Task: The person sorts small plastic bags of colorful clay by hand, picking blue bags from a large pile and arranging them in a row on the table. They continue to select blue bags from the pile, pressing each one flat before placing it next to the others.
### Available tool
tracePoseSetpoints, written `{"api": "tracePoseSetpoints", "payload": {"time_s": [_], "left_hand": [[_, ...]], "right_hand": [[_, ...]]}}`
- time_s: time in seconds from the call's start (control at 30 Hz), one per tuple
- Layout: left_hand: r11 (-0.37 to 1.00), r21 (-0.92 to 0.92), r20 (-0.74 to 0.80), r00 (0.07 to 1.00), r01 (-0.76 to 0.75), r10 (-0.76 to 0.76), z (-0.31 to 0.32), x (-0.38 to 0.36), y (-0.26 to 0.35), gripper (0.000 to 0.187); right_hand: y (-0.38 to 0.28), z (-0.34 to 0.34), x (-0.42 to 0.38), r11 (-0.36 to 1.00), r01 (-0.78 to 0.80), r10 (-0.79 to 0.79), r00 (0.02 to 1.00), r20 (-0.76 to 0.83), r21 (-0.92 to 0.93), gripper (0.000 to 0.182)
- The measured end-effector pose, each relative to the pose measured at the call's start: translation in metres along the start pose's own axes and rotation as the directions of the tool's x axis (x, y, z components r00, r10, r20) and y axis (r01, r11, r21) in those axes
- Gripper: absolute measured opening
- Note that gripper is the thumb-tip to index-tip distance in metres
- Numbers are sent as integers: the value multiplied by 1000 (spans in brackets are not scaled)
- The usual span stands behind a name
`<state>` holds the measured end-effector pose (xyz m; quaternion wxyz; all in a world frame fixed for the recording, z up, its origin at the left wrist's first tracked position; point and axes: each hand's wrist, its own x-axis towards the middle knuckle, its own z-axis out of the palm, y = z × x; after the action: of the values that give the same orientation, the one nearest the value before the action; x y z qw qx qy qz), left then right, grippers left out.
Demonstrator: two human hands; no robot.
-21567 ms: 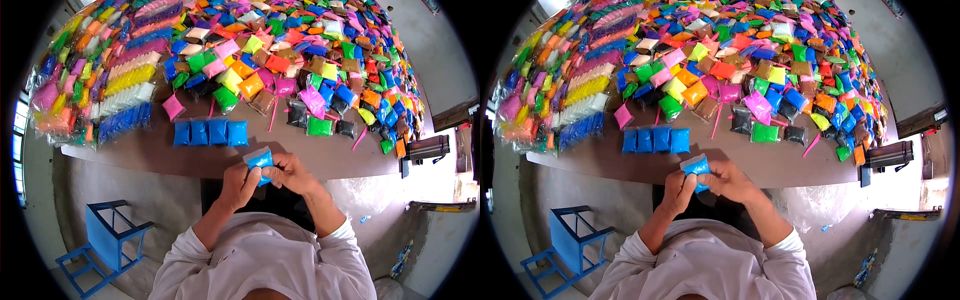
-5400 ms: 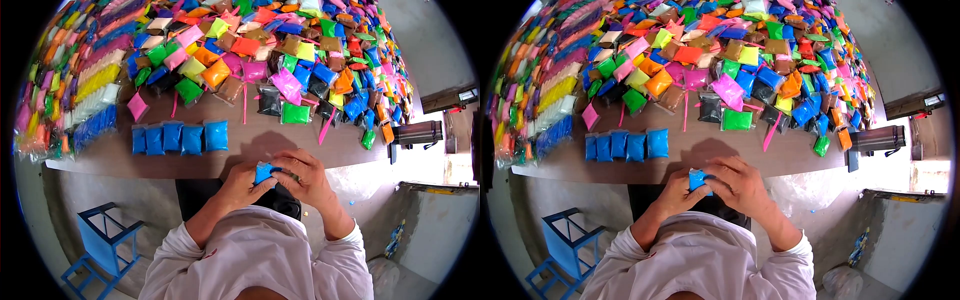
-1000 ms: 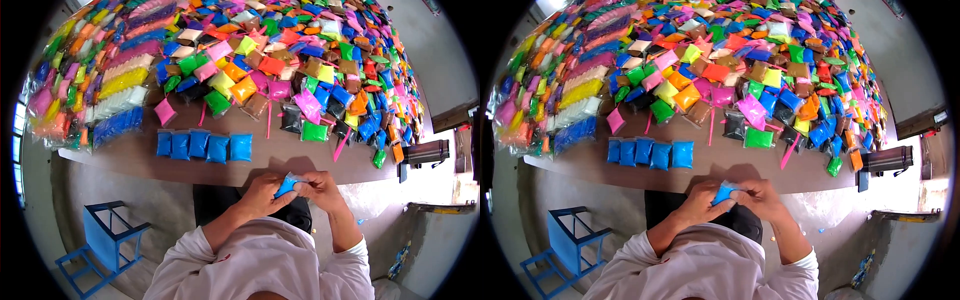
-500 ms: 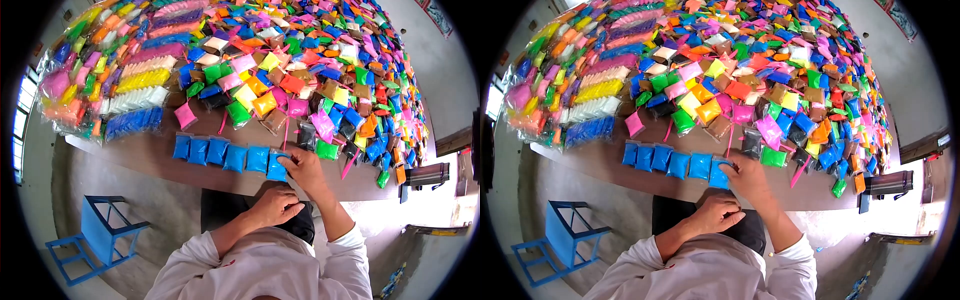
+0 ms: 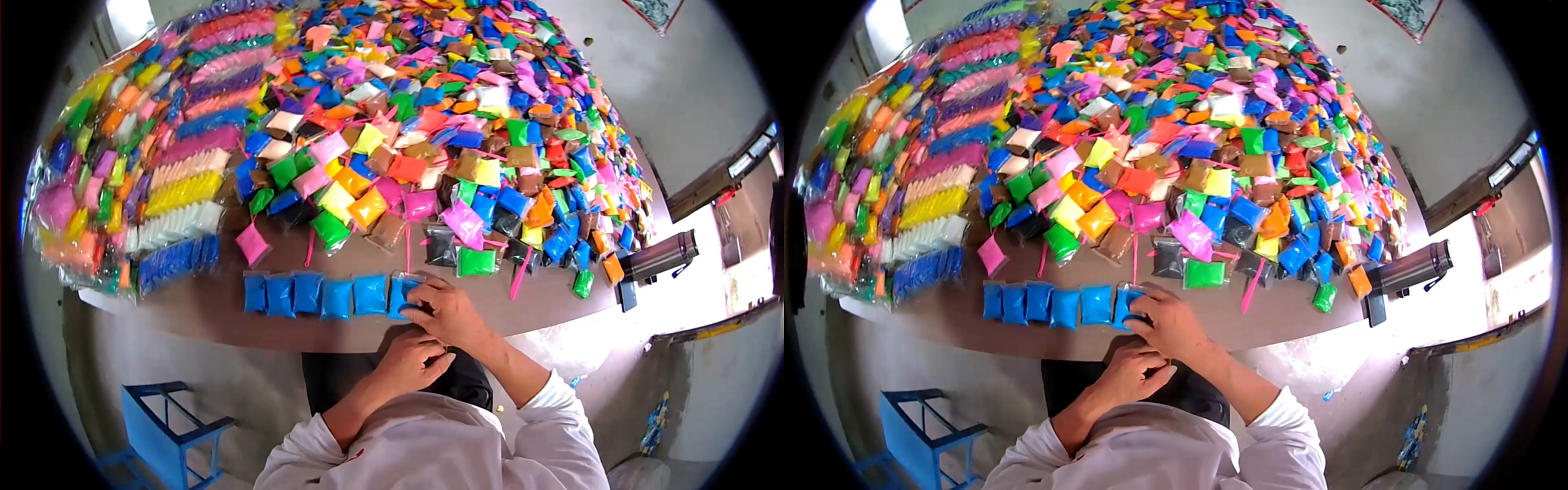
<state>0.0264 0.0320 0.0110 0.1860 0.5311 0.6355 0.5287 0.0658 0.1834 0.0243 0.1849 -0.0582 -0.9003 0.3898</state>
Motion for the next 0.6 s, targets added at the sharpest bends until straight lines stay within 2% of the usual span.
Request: {"api": "tracePoseSetpoints", "payload": {"time_s": [0.07, 0.2, 0.27, 0.3, 0.33, 0.4, 0.43, 0.5, 0.53, 0.6], "left_hand": [[999, 34, 43, 999, 11, -13, -3, 1, 2, 12], [998, 63, 47, 999, -21, 18, -2, 0, 1, 12], [1000, 5, -3, 1000, -27, 27, 0, 0, 1, 12], [999, 39, -1, 1000, -31, 31, 1, 1, 1, 12], [998, 39, 6, 999, -45, 45, 1, 2, 1, 12], [999, 35, -7, 1000, -18, 18, 2, 2, 2, 13], [1000, 19, -9, 1000, -14, 14, 2, 2, 2, 12], [1000, 16, 5, 1000, -13, 13, 1, 4, 4, 11], [1000, 13, 13, 1000, -2, 2, 1, 5, 5, 11], [1000, 18, 4, 1000, -14, 14, 2, 6, 6, 11]], "right_hand": [[5, 0, 3, 998, -67, 67, 993, 93, 3, 25], [3, -1, 4, 998, -55, 53, 992, 117, 20, 21], [-3, -3, 2, 1000, 15, -13, 996, 88, -24, 19], [-1, -6, 3, 999, 31, -30, 994, 109, -9, 18], [0, -10, 4, 999, 32, -30, 995, 96, -18, 18], [0, -20, 9, 998, 7, -1, 996, -94, 59, 20], [-1, -29, 13, 999, 8, -2, 995, -104, 54, 20], [1, -57, 28, 967, -60, -12, 960, -280, -246, 28], [7, -68, 36, 966, -60, -15, 957, -289, -250, 28], [29, -89, 52, 853, -56, -147, 928, -341, -519, 38]]}}
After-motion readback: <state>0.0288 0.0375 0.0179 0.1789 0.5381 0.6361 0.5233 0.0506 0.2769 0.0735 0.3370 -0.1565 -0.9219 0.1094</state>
